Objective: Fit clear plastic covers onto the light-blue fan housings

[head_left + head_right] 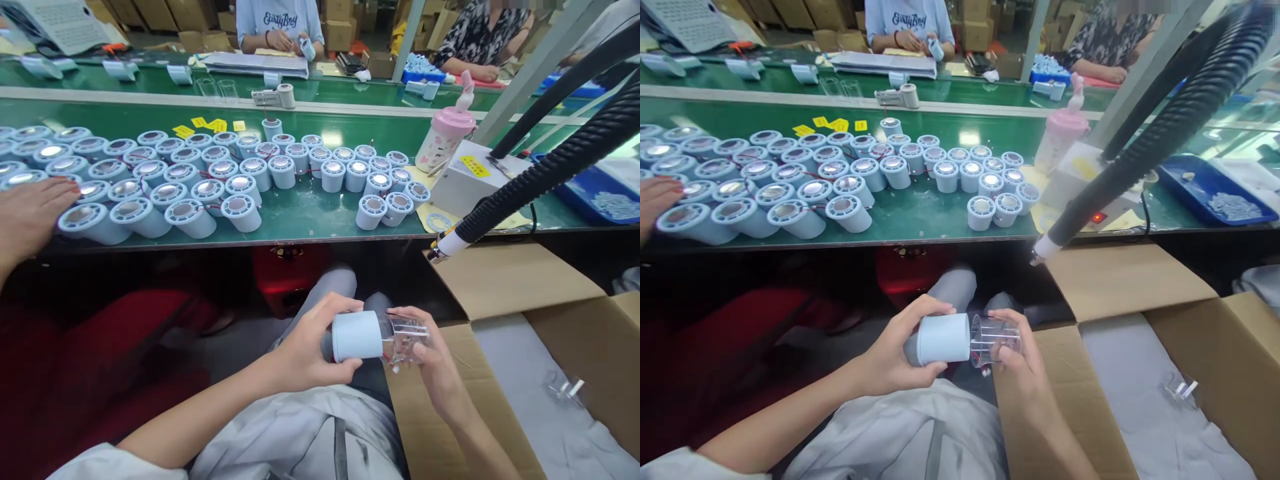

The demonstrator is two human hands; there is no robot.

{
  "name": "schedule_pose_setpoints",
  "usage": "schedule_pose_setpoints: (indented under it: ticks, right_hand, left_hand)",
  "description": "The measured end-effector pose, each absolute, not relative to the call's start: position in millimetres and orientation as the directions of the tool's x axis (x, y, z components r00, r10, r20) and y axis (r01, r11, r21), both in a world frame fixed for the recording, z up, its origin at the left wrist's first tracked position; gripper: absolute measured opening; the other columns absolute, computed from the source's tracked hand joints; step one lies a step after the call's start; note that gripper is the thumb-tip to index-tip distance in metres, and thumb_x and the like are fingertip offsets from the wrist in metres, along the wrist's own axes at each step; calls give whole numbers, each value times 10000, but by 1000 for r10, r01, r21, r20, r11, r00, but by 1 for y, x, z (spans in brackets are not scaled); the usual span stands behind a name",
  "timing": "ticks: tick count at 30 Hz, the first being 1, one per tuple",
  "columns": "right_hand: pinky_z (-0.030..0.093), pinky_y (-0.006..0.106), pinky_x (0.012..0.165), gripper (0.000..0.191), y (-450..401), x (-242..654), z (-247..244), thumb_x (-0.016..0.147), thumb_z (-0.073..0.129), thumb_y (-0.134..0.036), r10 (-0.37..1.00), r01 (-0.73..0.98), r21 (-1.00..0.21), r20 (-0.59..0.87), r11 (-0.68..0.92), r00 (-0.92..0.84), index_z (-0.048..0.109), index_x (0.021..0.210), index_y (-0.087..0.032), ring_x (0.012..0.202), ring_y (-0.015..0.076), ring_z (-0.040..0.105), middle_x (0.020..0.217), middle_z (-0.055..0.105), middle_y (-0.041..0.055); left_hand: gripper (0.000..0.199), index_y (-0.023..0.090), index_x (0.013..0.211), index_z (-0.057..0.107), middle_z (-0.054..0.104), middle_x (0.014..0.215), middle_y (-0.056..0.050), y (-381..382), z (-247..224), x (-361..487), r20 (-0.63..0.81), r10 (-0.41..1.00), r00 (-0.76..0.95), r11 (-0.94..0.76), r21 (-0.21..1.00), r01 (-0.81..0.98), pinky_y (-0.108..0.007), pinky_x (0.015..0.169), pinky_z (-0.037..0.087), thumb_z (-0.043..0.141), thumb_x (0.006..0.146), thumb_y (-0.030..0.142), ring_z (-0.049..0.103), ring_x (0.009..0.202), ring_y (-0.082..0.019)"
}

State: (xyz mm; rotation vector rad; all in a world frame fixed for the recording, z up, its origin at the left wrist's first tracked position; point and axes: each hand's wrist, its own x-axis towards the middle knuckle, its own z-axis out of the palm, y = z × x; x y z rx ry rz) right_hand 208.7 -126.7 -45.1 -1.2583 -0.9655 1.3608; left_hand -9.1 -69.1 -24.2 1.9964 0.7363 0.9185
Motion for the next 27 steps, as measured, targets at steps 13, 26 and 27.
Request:
schedule_pose_setpoints:
  ticks: [13,26,27]
  right_hand:
    - [521,315,642,257,-117,221,-39,844,540,-396,900,-41,-976,-183,-216,-396,715,792,-215,884,230,602,1158,587,82]
    - [377,268,683,264,-125,191,-25,916,495,-283,929,145,-989,-51,3,-366,602,689,-201,754,151,515,794,573,12]
    - [369,267,670,268,-126,192,-25,916,485,-274,928,138,-990,-65,-14,-368,592,682,-201,737,150,507,781,573,10]
  left_hand:
    - [433,197,1132,510,551,1057,-67,-101,-25,-13,276,852,445,-428,857,289,-331,807,475,649,723,225,554,937,-196]
    - [495,218,1180,481,511,1133,-104,-93,-31,-13,408,658,633,-691,662,292,-320,777,524,632,710,179,573,960,-205]
    - [494,217,1180,482,509,1133,-105,-94,-32,-12,408,655,636,-694,659,292,-321,779,523,631,711,177,569,966,-207]
